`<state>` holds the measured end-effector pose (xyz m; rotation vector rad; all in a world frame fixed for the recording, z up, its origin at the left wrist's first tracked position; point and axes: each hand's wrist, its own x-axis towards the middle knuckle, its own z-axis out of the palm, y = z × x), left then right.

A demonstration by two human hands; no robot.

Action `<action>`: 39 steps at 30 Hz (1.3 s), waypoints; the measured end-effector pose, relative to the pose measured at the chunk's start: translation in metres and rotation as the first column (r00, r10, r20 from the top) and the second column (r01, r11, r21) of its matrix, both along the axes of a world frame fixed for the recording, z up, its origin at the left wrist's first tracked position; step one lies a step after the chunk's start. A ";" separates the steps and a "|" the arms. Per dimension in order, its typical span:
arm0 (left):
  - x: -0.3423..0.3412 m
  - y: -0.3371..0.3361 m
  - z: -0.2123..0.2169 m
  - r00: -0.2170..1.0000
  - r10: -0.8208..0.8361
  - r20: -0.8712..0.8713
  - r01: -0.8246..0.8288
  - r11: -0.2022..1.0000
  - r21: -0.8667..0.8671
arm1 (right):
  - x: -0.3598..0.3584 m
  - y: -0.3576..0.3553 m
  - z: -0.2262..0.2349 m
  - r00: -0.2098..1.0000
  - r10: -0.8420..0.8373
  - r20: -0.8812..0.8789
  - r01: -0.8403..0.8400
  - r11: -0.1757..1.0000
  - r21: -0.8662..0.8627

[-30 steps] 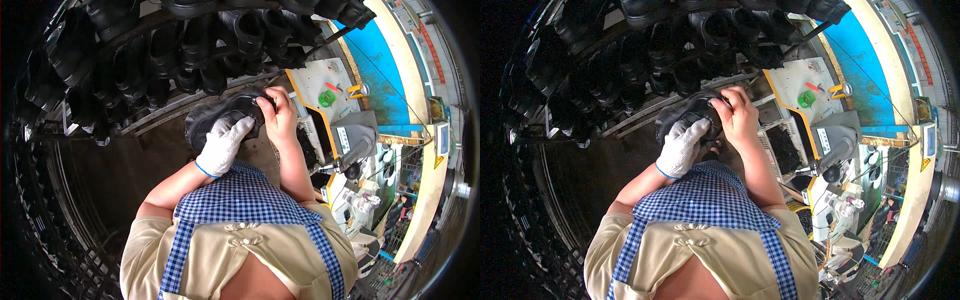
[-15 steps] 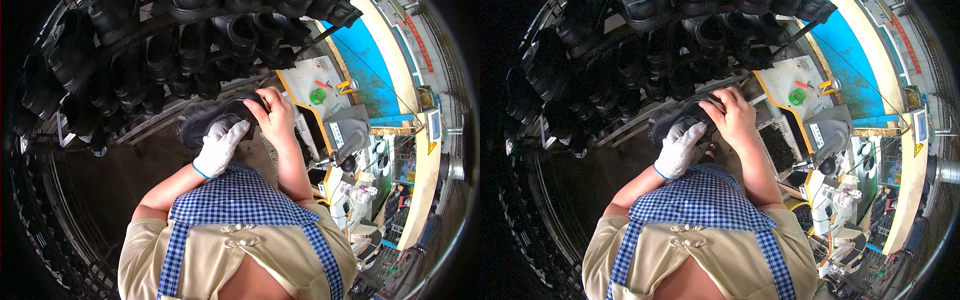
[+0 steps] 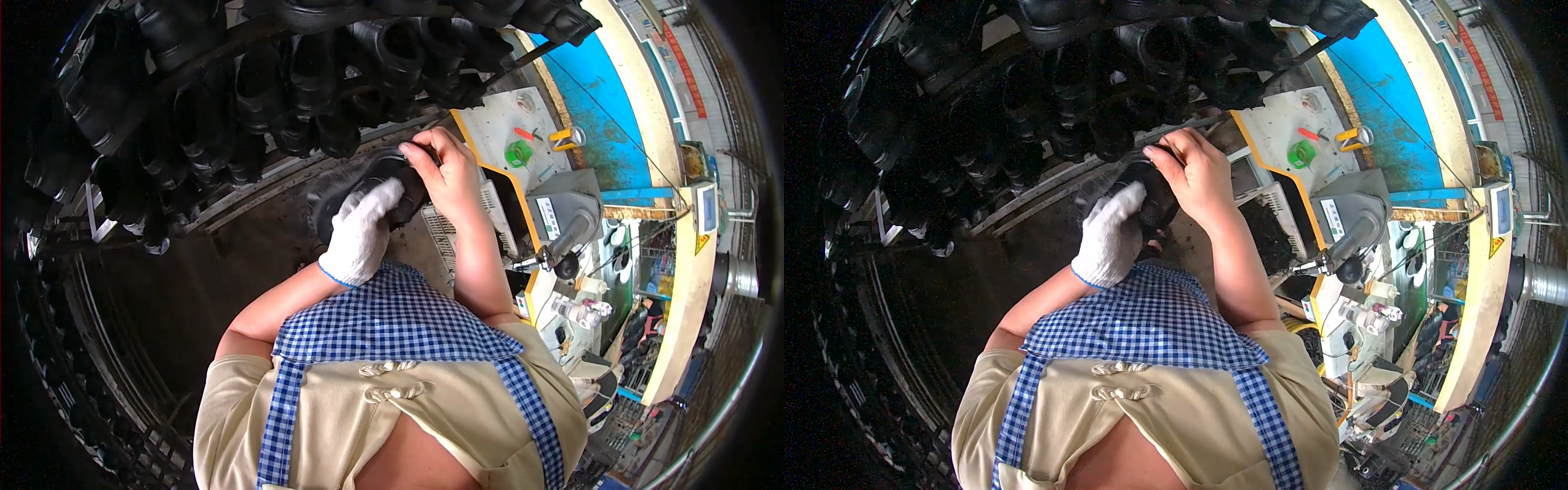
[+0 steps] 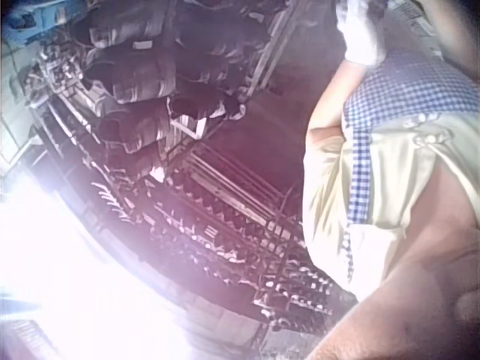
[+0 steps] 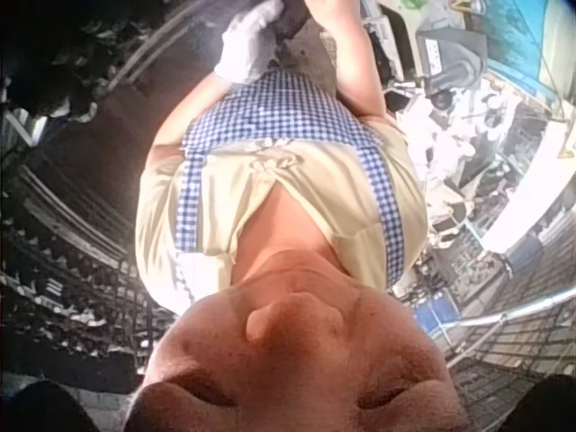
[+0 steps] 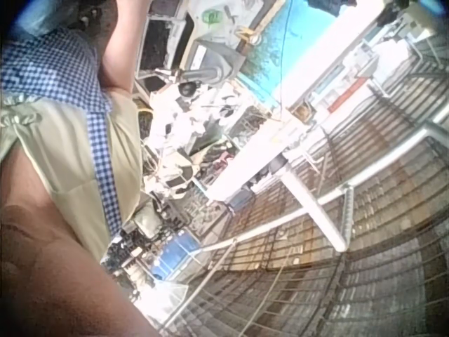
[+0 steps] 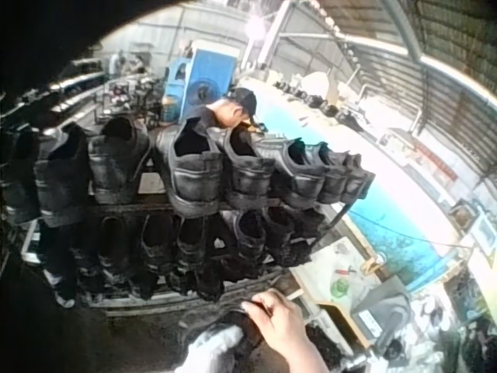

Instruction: The person picks up black shoes from a rack and inspects them by hand, using a small tool to probe the seams and edges. The person handles the shoes one at a time, turning them over to check different angles before placing them back on the rack.

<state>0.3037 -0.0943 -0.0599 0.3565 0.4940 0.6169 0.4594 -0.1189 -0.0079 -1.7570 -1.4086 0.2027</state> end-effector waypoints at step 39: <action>0.007 0.006 0.015 0.997 -0.069 0.037 0.068 0.997 0.023 | 0.015 -0.068 0.015 0.993 -0.115 0.006 0.114 0.989 0.090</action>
